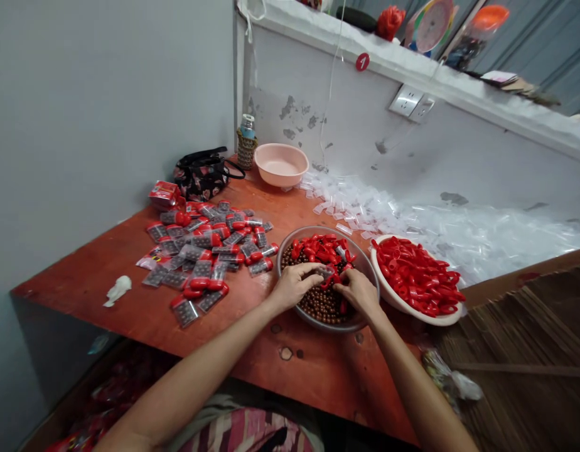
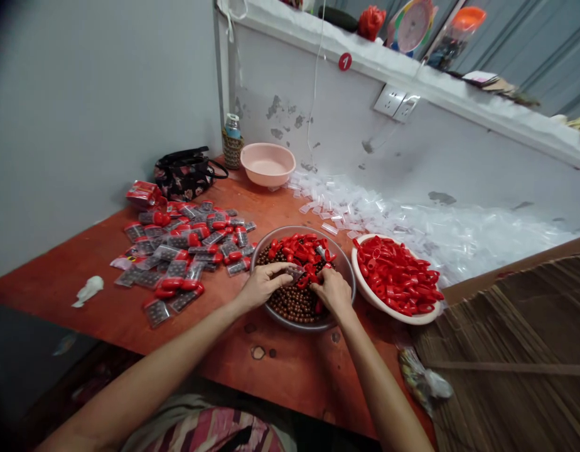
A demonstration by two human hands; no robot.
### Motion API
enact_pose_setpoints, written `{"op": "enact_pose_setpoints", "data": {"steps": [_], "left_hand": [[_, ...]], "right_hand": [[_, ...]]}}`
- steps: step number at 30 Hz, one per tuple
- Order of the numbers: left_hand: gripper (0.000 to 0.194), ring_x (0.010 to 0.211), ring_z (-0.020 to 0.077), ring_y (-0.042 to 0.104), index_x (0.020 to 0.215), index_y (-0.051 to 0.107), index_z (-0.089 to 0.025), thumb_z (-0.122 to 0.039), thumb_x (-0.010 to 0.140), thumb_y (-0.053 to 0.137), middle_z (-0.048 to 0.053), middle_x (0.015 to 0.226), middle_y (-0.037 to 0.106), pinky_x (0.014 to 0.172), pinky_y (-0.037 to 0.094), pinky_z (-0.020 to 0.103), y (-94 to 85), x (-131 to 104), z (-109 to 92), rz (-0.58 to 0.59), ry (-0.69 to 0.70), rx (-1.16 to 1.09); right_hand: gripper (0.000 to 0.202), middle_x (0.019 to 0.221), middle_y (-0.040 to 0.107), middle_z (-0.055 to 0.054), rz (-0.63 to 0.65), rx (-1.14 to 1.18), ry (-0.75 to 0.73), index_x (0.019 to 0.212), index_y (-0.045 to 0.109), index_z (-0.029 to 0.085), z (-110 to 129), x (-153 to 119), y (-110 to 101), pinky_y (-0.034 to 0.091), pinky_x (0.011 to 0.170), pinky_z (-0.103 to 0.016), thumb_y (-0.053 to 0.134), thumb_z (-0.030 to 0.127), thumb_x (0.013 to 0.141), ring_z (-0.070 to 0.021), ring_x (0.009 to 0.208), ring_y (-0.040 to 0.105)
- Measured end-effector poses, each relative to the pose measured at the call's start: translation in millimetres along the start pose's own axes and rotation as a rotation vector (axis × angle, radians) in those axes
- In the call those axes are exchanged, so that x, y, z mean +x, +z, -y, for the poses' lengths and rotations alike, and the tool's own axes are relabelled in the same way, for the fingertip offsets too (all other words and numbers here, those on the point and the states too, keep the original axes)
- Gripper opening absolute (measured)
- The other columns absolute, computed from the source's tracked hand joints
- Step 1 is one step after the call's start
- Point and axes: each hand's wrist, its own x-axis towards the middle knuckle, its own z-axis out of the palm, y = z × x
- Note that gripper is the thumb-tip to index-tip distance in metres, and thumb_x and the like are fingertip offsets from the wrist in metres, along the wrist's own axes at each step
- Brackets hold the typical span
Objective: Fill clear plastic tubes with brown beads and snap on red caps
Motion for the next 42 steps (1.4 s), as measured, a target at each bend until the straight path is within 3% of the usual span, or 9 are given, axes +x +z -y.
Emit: {"op": "enact_pose_setpoints", "data": {"steps": [4,7,14,23,27,32,37,40,42], "left_hand": [[0.026,0.094,0.0167,0.062,0.102,0.065,-0.019,-0.025,0.079,0.054,0.003,0.102,0.068,0.088,0.044,0.027,2.2,-1,-1,0.029,0.023,0.082],[0.026,0.094,0.016,0.061,0.103,0.065,-0.022,-0.025,0.08,0.054,0.002,0.102,0.068,0.087,0.044,0.026,4.7,-3,1,0.063,0.053,0.122],[0.026,0.088,0.0144,0.063,0.105,0.064,-0.022,-0.021,0.082,0.051,0.003,0.096,0.069,0.079,0.045,0.022,6.2,-6,2,0.137,0.118,0.177],[0.026,0.082,0.0148,0.063,0.102,0.065,-0.021,-0.02,0.081,0.051,0.004,0.093,0.069,0.075,0.046,0.023,7.4,-9,3,0.12,0.142,0.226],[0.024,0.081,0.0144,0.063,0.1,0.066,-0.021,-0.02,0.081,0.051,0.003,0.09,0.07,0.073,0.046,0.023,5.2,-10,2,0.125,0.132,0.226],[0.025,0.082,0.0149,0.061,0.096,0.065,-0.021,-0.013,0.08,0.047,0.003,0.087,0.068,0.076,0.044,0.024,7.3,-13,11,0.142,0.19,0.369],[0.021,0.071,0.0168,0.059,0.076,0.064,-0.015,-0.008,0.076,0.044,0.006,0.071,0.064,0.069,0.043,0.025,11.2,-14,21,0.196,0.275,0.617],[0.019,0.07,0.0163,0.059,0.075,0.064,-0.016,-0.012,0.078,0.046,0.005,0.072,0.065,0.067,0.042,0.024,10.5,-11,17,0.222,0.23,0.6],[0.018,0.069,0.0154,0.06,0.074,0.066,-0.017,-0.016,0.079,0.049,0.004,0.072,0.066,0.065,0.041,0.022,9.1,-9,11,0.26,0.184,0.526]], "right_hand": [[0.026,0.073,0.061,-0.001,-0.166,0.562,-0.032,0.081,0.051,0.019,-8,-6,-8,0.045,0.062,-0.029,0.061,0.041,0.069,-0.0169,0.066,0.057],[0.029,0.076,0.062,-0.002,-0.141,0.791,-0.171,0.089,0.051,0.02,-2,-19,-23,0.047,0.063,-0.028,0.062,0.04,0.071,-0.0163,0.068,0.059],[0.017,0.079,0.064,-0.002,-0.059,0.509,-0.41,0.087,0.056,0.021,19,-34,-49,0.047,0.068,-0.027,0.062,0.032,0.075,-0.0153,0.071,0.059],[0.012,0.076,0.063,-0.002,-0.12,0.499,-0.394,0.083,0.055,0.021,32,-41,-47,0.046,0.064,-0.025,0.059,0.03,0.077,-0.0152,0.067,0.058],[0.008,0.076,0.062,-0.001,-0.054,0.481,-0.416,0.083,0.054,0.022,32,-41,-48,0.044,0.064,-0.025,0.057,0.027,0.078,-0.0148,0.068,0.057],[0.007,0.071,0.056,-0.001,-0.026,0.265,-0.447,0.074,0.047,0.021,35,-42,-45,0.038,0.059,-0.023,0.053,0.022,0.078,-0.0138,0.063,0.052],[0.003,0.076,0.058,-0.003,0.089,-0.012,-0.502,0.078,0.048,0.02,36,-33,-41,0.036,0.055,-0.024,0.05,0.018,0.076,-0.0158,0.065,0.055],[0.014,0.086,0.062,-0.005,0.144,0.042,-0.522,0.09,0.052,0.019,29,-26,-43,0.043,0.063,-0.027,0.052,0.021,0.076,-0.0186,0.076,0.059],[0.04,0.113,0.056,-0.009,0.107,0.109,-0.579,0.113,0.046,0.02,27,-24,-49,0.045,0.078,-0.032,0.053,0.019,0.074,-0.0218,0.102,0.054]]}}
